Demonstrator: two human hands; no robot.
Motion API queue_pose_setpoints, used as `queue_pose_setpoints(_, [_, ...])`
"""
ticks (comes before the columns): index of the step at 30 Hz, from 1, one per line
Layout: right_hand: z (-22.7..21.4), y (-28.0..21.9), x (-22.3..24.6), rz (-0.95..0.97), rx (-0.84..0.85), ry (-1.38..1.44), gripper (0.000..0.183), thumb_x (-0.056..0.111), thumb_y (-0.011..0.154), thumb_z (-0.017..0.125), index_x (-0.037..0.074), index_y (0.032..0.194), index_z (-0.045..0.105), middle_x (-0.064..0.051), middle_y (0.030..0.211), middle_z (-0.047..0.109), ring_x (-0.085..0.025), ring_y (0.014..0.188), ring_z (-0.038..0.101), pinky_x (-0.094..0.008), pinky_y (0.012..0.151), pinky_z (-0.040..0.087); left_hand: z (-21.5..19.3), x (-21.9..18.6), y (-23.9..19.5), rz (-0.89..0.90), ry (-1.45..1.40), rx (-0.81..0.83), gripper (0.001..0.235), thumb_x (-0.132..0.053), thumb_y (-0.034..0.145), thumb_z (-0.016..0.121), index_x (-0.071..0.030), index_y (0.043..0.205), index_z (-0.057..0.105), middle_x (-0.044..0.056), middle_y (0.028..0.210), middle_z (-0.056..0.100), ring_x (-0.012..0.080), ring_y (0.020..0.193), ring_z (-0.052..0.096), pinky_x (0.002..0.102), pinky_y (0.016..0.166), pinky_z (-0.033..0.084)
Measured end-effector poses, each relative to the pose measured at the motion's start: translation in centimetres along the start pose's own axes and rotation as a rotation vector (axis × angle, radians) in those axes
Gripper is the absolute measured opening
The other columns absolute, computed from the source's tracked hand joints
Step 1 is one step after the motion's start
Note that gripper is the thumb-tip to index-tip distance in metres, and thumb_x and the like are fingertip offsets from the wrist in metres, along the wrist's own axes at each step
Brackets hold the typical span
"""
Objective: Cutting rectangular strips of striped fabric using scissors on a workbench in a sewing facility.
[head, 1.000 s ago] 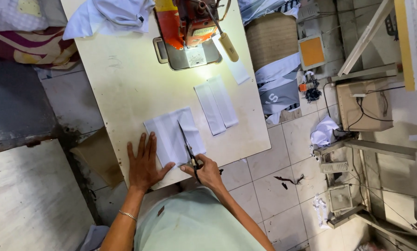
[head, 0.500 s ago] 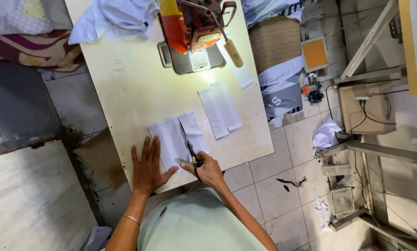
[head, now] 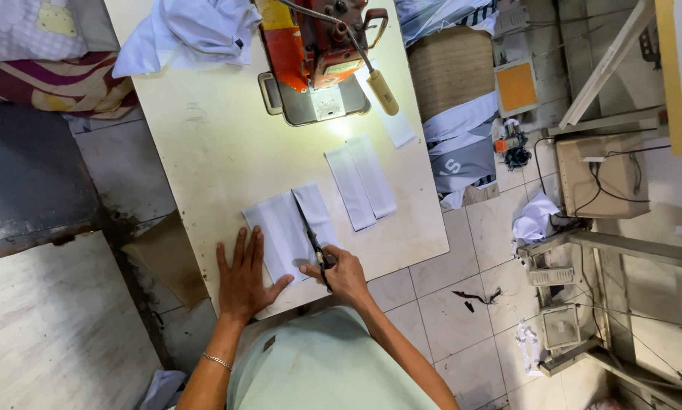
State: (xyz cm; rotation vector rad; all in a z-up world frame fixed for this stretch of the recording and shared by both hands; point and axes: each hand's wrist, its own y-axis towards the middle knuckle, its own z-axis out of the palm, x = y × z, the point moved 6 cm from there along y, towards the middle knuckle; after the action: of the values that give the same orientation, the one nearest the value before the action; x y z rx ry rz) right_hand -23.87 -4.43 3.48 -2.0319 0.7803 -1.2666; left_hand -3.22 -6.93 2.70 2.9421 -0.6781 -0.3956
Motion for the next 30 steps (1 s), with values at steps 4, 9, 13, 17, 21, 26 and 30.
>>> queue_pose_setpoints(4, [-0.4, -0.3, 0.7, 0.026, 0.01, -0.003, 0.046, 0.046, 0.068, 0.091, 0.013, 0.09, 0.069, -0.006, 0.051, 0.062, -0.019, 0.042, 0.06, -0.025, 0.05, 0.042, 0.2, 0.0, 0.1, -0.006, 0.006, 0.006, 0.106, -0.083, 0.082, 0.048, -0.006, 0.155, 0.041, 0.013, 0.158, 0.047, 0.0305, 0.149, 0.04, 0.067, 0.12, 0.024])
queue_pose_setpoints(9, [-0.9, -0.9, 1.7, 0.05, 0.015, -0.026, 0.041, 0.043, 0.07, 0.09, 0.014, 0.089, 0.069, -0.003, 0.047, 0.06, -0.015, 0.038, 0.058, -0.021, 0.047, 0.042, 0.5, 0.2, -0.1, -0.012, 0.009, 0.02, 0.106, -0.084, 0.082, 0.046, -0.007, 0.155, 0.04, 0.011, 0.16, 0.046, 0.0296, 0.15, 0.038, 0.067, 0.12, 0.024])
queue_pose_setpoints(13, [-1.0, -1.1, 1.5, 0.034, 0.008, -0.017, 0.051, 0.05, 0.069, 0.09, 0.009, 0.091, 0.069, -0.007, 0.049, 0.06, -0.018, 0.042, 0.06, -0.027, 0.048, 0.041, 0.1, 0.0, -0.1, -0.008, 0.019, -0.002, 0.106, -0.084, 0.081, 0.046, -0.007, 0.155, 0.041, 0.012, 0.159, 0.047, 0.0298, 0.149, 0.04, 0.066, 0.121, 0.024])
queue_pose_setpoints(17, [-1.3, -1.3, 2.5, 0.03, 0.024, -0.059, 0.058, 0.06, 0.069, 0.086, 0.011, 0.095, 0.07, -0.01, 0.054, 0.065, -0.026, 0.056, 0.067, -0.032, 0.06, 0.047, 0.1, 0.1, -0.1, -0.014, 0.005, 0.016, 0.106, -0.083, 0.082, 0.047, -0.007, 0.156, 0.04, 0.012, 0.161, 0.044, 0.0299, 0.15, 0.038, 0.067, 0.12, 0.024])
queue_pose_setpoints(21, [-1.2, -1.0, 2.3, 0.02, 0.022, -0.052, 0.059, 0.062, 0.069, 0.086, 0.011, 0.094, 0.069, -0.011, 0.055, 0.066, -0.027, 0.06, 0.068, -0.033, 0.063, 0.047, 0.5, 0.2, -0.2, -0.02, -0.001, 0.039, 0.107, -0.083, 0.082, 0.046, -0.007, 0.156, 0.039, 0.012, 0.161, 0.044, 0.0298, 0.151, 0.036, 0.067, 0.121, 0.022])
queue_pose_setpoints(26, [-0.3, -0.3, 1.5, 0.023, 0.021, -0.032, 0.054, 0.054, 0.07, 0.088, 0.011, 0.095, 0.067, -0.008, 0.053, 0.065, -0.021, 0.051, 0.063, -0.028, 0.055, 0.044, 0.2, 0.1, -0.1, -0.011, -0.012, 0.015, 0.106, -0.082, 0.082, 0.048, -0.006, 0.156, 0.039, 0.013, 0.16, 0.045, 0.0307, 0.15, 0.038, 0.068, 0.119, 0.024])
queue_pose_setpoints(30, [-0.6, -0.7, 2.3, 0.043, 0.044, 0.082, 0.048, 0.041, 0.071, 0.091, 0.008, 0.097, 0.068, -0.009, 0.05, 0.063, -0.016, 0.038, 0.057, -0.021, 0.039, 0.038, 0.0, 0.1, 0.0, -0.002, -0.022, -0.009, 0.105, -0.081, 0.082, 0.049, -0.006, 0.155, 0.041, 0.013, 0.159, 0.046, 0.0304, 0.149, 0.04, 0.067, 0.12, 0.023])
